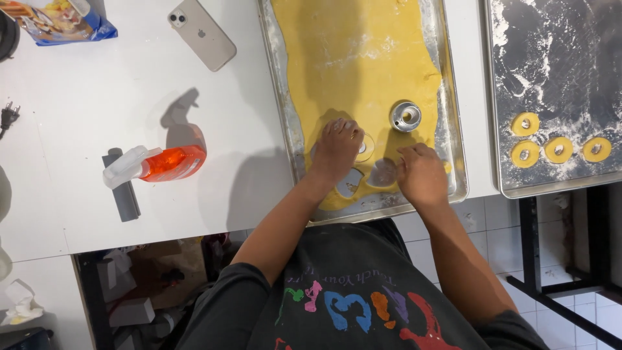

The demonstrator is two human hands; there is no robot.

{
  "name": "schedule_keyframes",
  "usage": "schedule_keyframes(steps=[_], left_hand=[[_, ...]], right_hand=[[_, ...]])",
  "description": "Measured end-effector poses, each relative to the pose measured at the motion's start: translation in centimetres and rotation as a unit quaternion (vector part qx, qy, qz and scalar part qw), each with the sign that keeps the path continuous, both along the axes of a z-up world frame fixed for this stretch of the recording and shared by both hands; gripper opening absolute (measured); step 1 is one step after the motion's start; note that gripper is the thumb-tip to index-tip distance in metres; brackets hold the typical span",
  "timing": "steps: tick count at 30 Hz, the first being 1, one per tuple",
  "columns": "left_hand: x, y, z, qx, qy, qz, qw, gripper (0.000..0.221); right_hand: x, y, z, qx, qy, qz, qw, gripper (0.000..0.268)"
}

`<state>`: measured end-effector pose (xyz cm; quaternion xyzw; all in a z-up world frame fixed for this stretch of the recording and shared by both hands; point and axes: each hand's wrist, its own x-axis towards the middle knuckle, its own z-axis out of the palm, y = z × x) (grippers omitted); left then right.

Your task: Cutting circular shapes from a sheet of dough using a metal cutter and placing them on a floured baking tray.

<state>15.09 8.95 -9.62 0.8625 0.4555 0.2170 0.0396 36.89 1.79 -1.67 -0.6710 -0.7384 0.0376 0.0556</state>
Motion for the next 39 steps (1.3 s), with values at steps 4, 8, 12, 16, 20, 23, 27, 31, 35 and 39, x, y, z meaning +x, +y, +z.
schedule_keyframes(steps=[4,8,12,16,20,23,27,31,35,39], left_hand=[[-0.1,-0.1,0.8,-0.023,0.012,-0.017,1.0,0.018],[0.1,-0.3,0.7,-0.018,0.015,-0.007,1.0,0.018],[0.4,-0.4,0.0,-0.001,0.007,-0.003,1.0,0.011],[0.4,-0.7,1.9,-0.011,-0.002,0.015,1.0,0.011],[0.6,-0.7,1.6,-0.002,-0.011,0.027,1.0,0.013],[0.7,-0.8,1.8,-0.01,-0.006,0.03,0.999,0.013],[0.8,-1.0,2.7,-0.006,0.022,0.035,0.999,0.009],[1.0,-1.1,2.1,-0.017,0.017,0.024,0.999,0.01],[1.1,-1.2,2.6,-0.031,0.024,0.035,0.999,0.009],[0.4,-1.1,6.6,-0.076,-0.003,0.038,0.996,0.009]], right_hand=[[-2.3,1.4,1.9,-0.017,0.046,-0.004,0.999,0.022],[-3.2,2.7,2.3,-0.035,0.109,0.02,0.993,0.023],[-3.5,3.9,2.3,-0.055,0.127,0.035,0.99,0.025],[-4.3,4.8,1.5,-0.065,0.131,0.079,0.986,0.031],[-4.3,5.3,1.1,-0.06,0.109,0.101,0.987,0.029],[-4.1,5.5,2.6,-0.052,0.119,0.084,0.988,0.027],[-3.4,5.4,3.3,-0.047,0.136,0.071,0.987,0.024],[-3.0,5.3,3.0,-0.046,0.183,0.072,0.979,0.024],[-3.3,5.3,3.5,-0.056,0.226,0.076,0.97,0.025],[-3.5,5.4,3.1,-0.068,0.218,0.08,0.97,0.026]])
